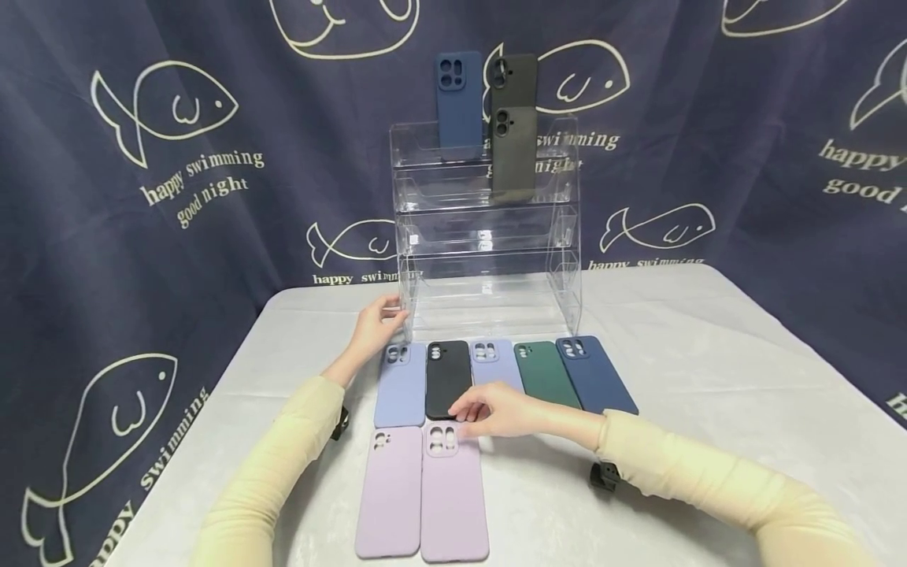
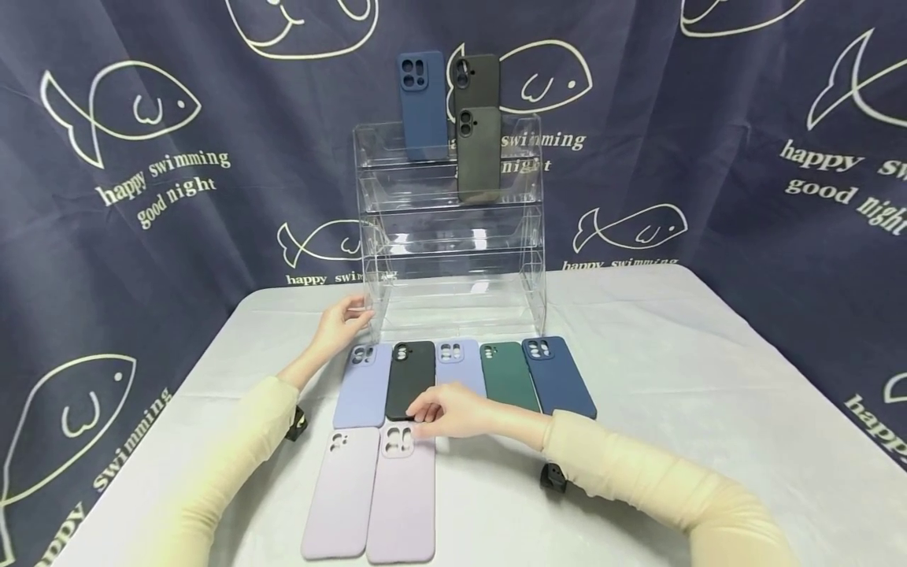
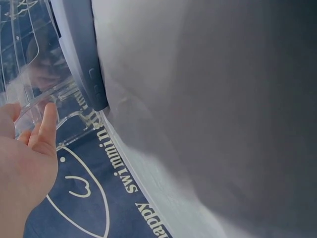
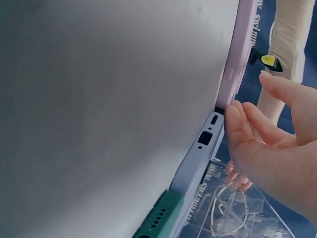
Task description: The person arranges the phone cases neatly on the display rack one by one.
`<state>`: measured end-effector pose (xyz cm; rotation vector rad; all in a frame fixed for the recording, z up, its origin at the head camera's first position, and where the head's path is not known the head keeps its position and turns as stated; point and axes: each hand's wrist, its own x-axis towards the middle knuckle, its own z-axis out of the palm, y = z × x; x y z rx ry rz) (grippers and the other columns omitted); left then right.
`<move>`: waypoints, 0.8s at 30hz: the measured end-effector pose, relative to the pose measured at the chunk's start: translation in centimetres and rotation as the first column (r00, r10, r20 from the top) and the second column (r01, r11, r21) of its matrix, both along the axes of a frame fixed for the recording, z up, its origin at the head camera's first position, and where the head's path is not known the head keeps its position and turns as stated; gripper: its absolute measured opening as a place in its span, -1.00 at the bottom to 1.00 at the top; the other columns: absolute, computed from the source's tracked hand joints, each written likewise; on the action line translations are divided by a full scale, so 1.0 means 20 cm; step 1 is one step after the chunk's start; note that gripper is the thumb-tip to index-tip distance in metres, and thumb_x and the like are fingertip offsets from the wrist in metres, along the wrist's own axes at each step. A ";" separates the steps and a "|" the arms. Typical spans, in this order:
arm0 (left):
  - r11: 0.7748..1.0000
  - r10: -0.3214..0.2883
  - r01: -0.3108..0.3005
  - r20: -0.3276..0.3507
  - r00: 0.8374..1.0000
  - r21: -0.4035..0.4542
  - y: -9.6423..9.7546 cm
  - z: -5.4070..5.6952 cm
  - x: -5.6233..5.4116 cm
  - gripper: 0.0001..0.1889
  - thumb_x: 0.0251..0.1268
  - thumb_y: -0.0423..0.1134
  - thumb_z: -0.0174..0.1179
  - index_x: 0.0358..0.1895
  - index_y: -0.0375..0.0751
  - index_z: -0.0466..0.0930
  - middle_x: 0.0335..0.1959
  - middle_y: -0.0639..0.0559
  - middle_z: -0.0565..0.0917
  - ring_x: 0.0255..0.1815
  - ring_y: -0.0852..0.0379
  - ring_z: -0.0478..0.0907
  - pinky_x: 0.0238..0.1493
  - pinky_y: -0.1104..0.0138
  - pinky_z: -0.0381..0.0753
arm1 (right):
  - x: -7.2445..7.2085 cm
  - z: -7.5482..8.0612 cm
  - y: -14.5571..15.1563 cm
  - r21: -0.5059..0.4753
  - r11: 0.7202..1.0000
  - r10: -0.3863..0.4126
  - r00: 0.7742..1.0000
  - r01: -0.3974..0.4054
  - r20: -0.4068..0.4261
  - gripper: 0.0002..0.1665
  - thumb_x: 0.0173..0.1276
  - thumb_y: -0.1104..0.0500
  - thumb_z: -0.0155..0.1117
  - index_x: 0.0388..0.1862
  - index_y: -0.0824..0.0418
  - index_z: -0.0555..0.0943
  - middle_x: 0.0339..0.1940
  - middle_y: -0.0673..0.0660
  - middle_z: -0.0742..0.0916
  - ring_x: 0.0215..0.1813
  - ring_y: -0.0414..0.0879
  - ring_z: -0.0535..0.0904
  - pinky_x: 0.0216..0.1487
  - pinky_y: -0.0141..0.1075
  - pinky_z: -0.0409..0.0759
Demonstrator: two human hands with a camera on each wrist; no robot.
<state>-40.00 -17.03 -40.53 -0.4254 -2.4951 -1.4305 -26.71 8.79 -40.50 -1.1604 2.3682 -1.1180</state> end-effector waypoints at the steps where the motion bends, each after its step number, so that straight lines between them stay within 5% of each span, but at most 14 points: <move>1: 1.000 0.001 -0.001 0.002 1.000 -0.002 0.00 0.00 0.00 -0.56 0.25 -0.30 0.19 0.16 -0.43 0.41 0.10 -0.35 0.54 0.04 -0.23 0.57 0.02 0.18 0.65 | 0.01 0.00 0.00 0.011 1.000 -0.001 1.000 0.000 0.003 -0.63 0.20 0.20 0.33 -0.04 0.35 0.61 -0.24 0.15 0.70 -0.22 -0.27 0.58 -0.18 -0.48 0.63; 24: 1.000 0.012 -0.012 0.007 1.000 0.007 0.00 0.00 0.00 -0.56 0.24 -0.31 0.20 0.16 -0.43 0.41 0.09 -0.35 0.55 0.04 -0.23 0.57 0.04 0.19 0.65 | 0.15 -0.01 0.01 0.175 0.973 -0.109 0.970 0.148 -0.216 -0.31 -0.15 -0.11 0.55 -0.13 0.34 0.65 -0.45 0.01 0.44 -0.40 -0.28 0.25 -0.40 -0.52 0.29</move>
